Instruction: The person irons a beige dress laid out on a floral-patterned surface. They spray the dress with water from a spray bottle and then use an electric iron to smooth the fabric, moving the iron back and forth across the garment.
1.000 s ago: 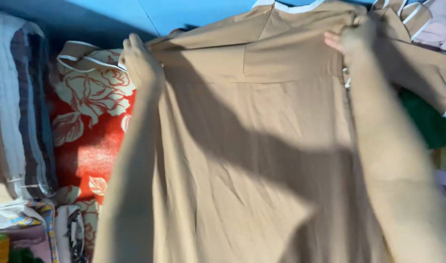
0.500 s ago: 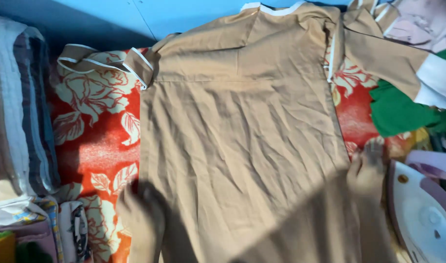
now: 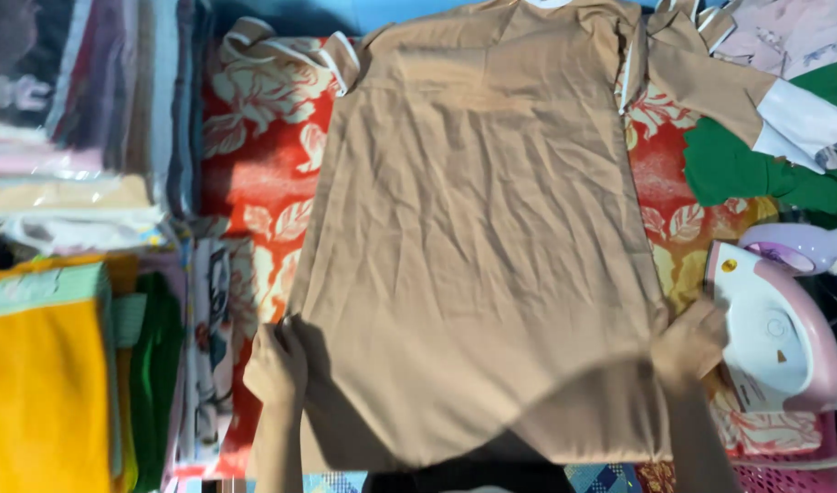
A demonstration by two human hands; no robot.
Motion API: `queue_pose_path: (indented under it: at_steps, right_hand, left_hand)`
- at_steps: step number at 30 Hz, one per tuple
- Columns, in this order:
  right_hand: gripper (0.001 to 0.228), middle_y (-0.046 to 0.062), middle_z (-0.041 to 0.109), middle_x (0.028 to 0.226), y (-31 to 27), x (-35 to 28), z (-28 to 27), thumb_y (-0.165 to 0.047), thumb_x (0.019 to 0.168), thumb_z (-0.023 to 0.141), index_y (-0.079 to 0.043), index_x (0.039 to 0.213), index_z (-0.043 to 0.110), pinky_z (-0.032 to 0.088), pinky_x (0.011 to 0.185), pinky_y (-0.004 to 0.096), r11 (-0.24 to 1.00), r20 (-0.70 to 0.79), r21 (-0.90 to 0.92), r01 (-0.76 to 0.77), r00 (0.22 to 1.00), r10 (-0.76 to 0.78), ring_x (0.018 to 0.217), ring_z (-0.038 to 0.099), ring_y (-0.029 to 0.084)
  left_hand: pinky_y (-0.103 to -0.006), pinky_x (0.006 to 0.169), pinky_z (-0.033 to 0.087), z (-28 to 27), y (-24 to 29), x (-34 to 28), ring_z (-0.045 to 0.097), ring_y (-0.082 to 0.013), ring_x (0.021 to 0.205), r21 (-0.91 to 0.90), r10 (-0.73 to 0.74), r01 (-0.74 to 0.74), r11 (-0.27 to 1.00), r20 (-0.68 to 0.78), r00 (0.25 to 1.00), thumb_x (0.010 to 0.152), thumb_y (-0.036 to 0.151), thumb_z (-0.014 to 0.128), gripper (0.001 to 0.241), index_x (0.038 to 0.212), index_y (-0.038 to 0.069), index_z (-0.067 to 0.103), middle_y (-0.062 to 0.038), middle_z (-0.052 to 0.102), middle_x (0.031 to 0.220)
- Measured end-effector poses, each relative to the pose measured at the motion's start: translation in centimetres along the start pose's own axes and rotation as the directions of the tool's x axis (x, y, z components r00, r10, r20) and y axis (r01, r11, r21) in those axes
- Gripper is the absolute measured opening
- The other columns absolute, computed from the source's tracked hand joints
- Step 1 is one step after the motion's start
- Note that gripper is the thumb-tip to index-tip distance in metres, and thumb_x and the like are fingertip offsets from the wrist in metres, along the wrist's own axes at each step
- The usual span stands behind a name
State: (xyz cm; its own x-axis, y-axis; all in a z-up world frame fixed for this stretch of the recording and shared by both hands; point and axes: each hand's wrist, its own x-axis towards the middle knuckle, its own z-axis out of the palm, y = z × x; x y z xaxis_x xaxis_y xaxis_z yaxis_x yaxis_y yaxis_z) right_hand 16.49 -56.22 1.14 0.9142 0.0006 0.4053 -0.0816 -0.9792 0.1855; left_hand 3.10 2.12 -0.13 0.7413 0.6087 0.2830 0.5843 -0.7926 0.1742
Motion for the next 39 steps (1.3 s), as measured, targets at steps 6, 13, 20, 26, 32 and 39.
queue_pose_path:
  at_steps: [6, 13, 20, 26, 32, 39]
  right_hand:
    - [0.052, 0.017, 0.054, 0.128, 10.2, 3.4, -2.1, -0.042, 0.101, 0.087, -0.004, 0.129, 0.065, 0.037, 0.083, 0.039, 0.936, -0.214, -0.338, -0.1, 0.976, 0.027, 0.105, 0.047, 0.03]
    - [0.04, 0.018, 0.078, 0.099, 19.4, 4.2, 1.7, -0.043, 0.118, 0.074, -0.009, 0.139, 0.078, 0.055, 0.055, 0.05, 0.946, 0.321, 0.218, -0.241, 0.933, 0.163, 0.068, 0.071, 0.042]
    - [0.042, 0.026, 0.07, 0.101, 4.5, 5.8, -16.0, -0.005, 0.108, 0.075, 0.007, 0.147, 0.066, 0.05, 0.051, 0.037, 0.743, 0.332, 0.63, -0.226, 0.943, 0.005, 0.066, 0.062, 0.03]
    - [0.047, 0.018, 0.077, 0.109, -21.2, 3.4, -27.2, -0.014, 0.079, 0.081, -0.009, 0.125, 0.072, 0.05, 0.074, 0.046, 0.646, 0.52, 0.738, -0.194, 0.773, -0.362, 0.09, 0.064, 0.033]
    - [0.035, 0.018, 0.076, 0.114, -38.1, 1.6, -23.8, -0.019, 0.081, 0.079, -0.003, 0.113, 0.077, 0.054, 0.096, 0.051, 0.492, 0.252, 0.859, 0.145, 0.717, -0.65, 0.112, 0.068, 0.04]
    - [0.021, 0.012, 0.077, 0.089, -44.7, 0.3, -22.9, -0.038, 0.087, 0.074, -0.022, 0.099, 0.082, 0.059, 0.074, 0.047, 0.536, 0.003, 0.764, 0.358, 0.83, -0.558, 0.089, 0.074, 0.037]
  left_hand:
    - [-0.0463, 0.047, 0.049, -3.7, -3.4, -4.0, 0.063, -0.0369, 0.052, -0.042, -0.053, 0.064, 0.997, 0.215, 0.975, 0.102, 0.037, 0.06, 0.032, 0.086, 0.009, 0.059, -0.012, 0.07, 0.073]
    - [-0.0481, 0.051, 0.047, -5.6, -6.3, -6.4, 0.06, -0.0407, 0.053, -0.082, -0.099, 0.12, 0.989, 0.224, 0.97, 0.103, 0.045, 0.059, 0.043, 0.081, 0.008, 0.059, -0.015, 0.065, 0.065]
    - [-0.0487, 0.052, 0.047, -5.7, -6.2, -5.8, 0.059, -0.0405, 0.052, -0.288, -0.058, 0.099, 0.952, 0.149, 0.987, 0.1, 0.038, 0.062, 0.038, 0.079, 0.006, 0.06, -0.015, 0.066, 0.065]
    - [-0.0516, 0.059, 0.052, -4.6, -7.6, -5.8, 0.066, -0.0383, 0.063, -0.423, -0.061, 0.166, 0.891, 0.249, 0.967, 0.096, 0.035, 0.064, 0.024, 0.098, 0.012, 0.058, -0.014, 0.069, 0.068]
    - [-0.0571, 0.066, 0.057, -4.7, -8.1, -5.8, 0.073, -0.043, 0.072, -0.505, 0.012, 0.141, 0.851, 0.287, 0.958, 0.096, 0.032, 0.06, 0.031, 0.122, 0.017, 0.05, -0.017, 0.073, 0.073]
    - [-0.043, 0.058, 0.059, -3.1, -8.0, -6.7, 0.073, -0.0294, 0.07, -0.504, 0.043, -0.038, 0.863, -0.002, 0.999, 0.093, 0.025, 0.062, 0.034, 0.124, 0.015, 0.054, -0.006, 0.068, 0.074]
